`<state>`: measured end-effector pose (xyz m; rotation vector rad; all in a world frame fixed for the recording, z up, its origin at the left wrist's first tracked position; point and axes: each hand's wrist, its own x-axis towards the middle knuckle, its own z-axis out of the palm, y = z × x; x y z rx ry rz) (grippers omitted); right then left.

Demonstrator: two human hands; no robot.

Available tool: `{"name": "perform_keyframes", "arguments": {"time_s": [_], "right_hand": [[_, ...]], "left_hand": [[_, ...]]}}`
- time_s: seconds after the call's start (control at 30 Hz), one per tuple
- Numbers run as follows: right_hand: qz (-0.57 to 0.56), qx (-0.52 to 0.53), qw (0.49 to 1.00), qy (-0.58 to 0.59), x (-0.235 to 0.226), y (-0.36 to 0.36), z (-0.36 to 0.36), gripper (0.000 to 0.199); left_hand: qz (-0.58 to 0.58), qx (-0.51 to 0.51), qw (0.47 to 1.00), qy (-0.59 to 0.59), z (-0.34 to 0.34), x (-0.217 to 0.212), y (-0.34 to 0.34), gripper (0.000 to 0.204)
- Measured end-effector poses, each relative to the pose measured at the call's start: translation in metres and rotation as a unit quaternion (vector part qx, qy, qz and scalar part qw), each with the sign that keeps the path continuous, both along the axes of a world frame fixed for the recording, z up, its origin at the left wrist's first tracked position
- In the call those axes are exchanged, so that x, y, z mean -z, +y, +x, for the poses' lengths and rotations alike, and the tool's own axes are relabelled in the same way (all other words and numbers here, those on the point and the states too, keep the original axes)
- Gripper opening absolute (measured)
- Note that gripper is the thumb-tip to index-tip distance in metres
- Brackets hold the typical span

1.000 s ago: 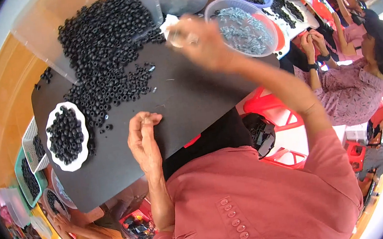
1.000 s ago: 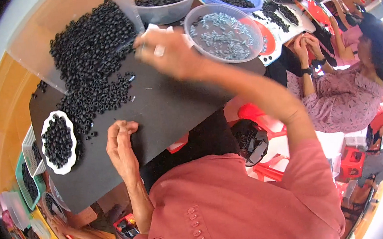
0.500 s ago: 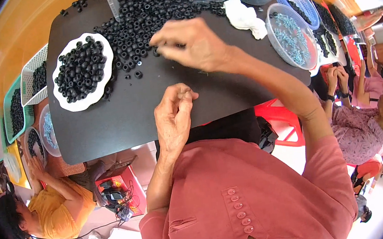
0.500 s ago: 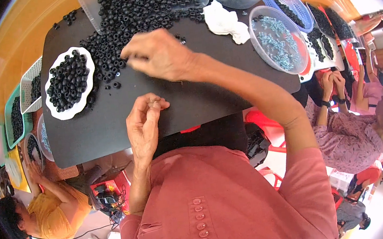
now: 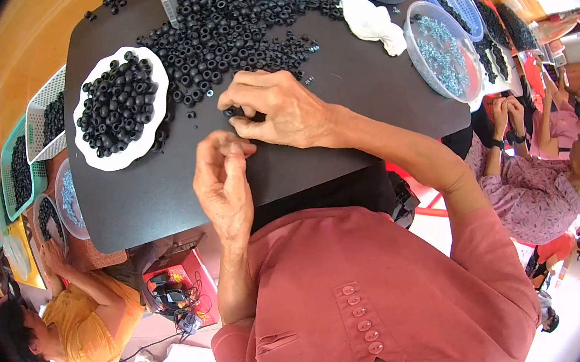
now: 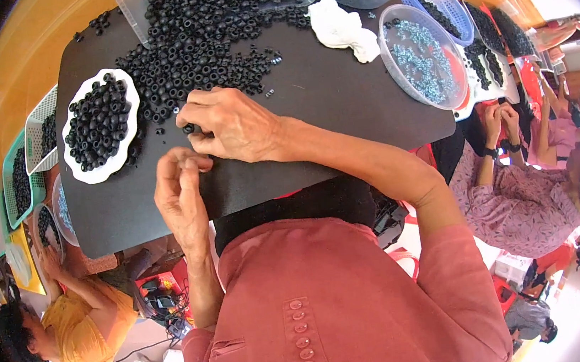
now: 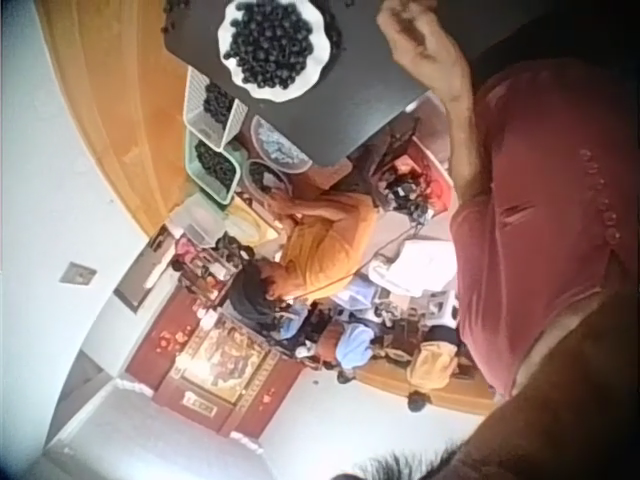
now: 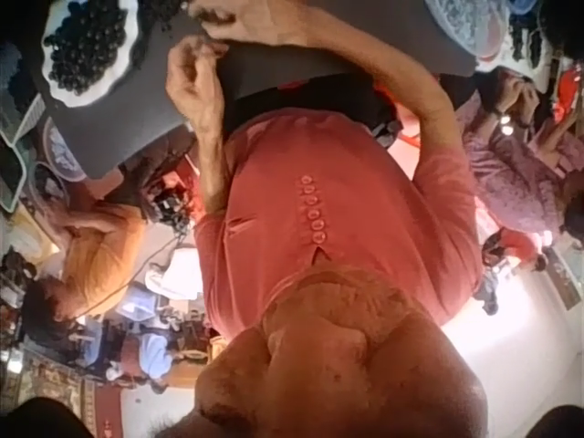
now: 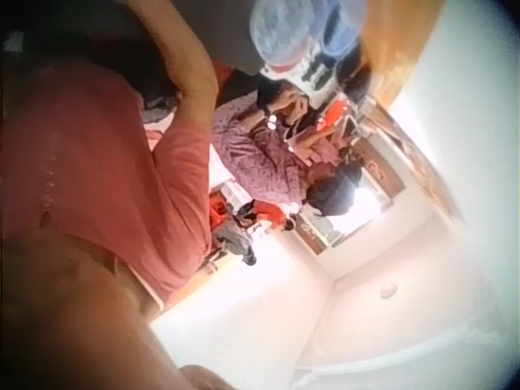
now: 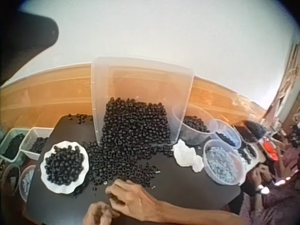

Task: The person assembles small plastic parts by hand, picking up components from the table and fitting them together.

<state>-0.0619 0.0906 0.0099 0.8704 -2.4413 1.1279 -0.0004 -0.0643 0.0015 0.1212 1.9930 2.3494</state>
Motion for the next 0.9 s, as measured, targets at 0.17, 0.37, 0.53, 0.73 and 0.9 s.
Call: {"name": "perform_keyframes", "arguments": {"time_s": [0.17,0.37,0.53,0.73,0.9], "right_hand": [[-0.038,0.010,0.999,0.036,-0.009,0.010,0.026,0.026],[-0.106,0.052,0.993,-0.018,-0.008,0.032,0.056,0.025],[-0.147,0.074,0.983,-0.078,-0.006,0.048,0.075,0.022],[-0.140,0.153,0.974,-0.087,-0.004,0.074,0.063,0.013],[-0.080,0.170,0.981,-0.046,0.012,0.098,0.039,0.015]], "left_hand": [[0.025,0.005,1.000,-0.016,-0.015,-0.002,0.011,0.017],[0.064,0.102,0.990,-0.074,-0.018,0.000,0.022,0.018],[0.064,0.166,0.980,-0.091,-0.011,0.004,0.034,0.018],[0.070,0.151,0.982,-0.090,-0.010,0.003,0.054,0.015],[0.051,0.145,0.983,-0.096,-0.009,-0.004,0.059,0.015]]}}
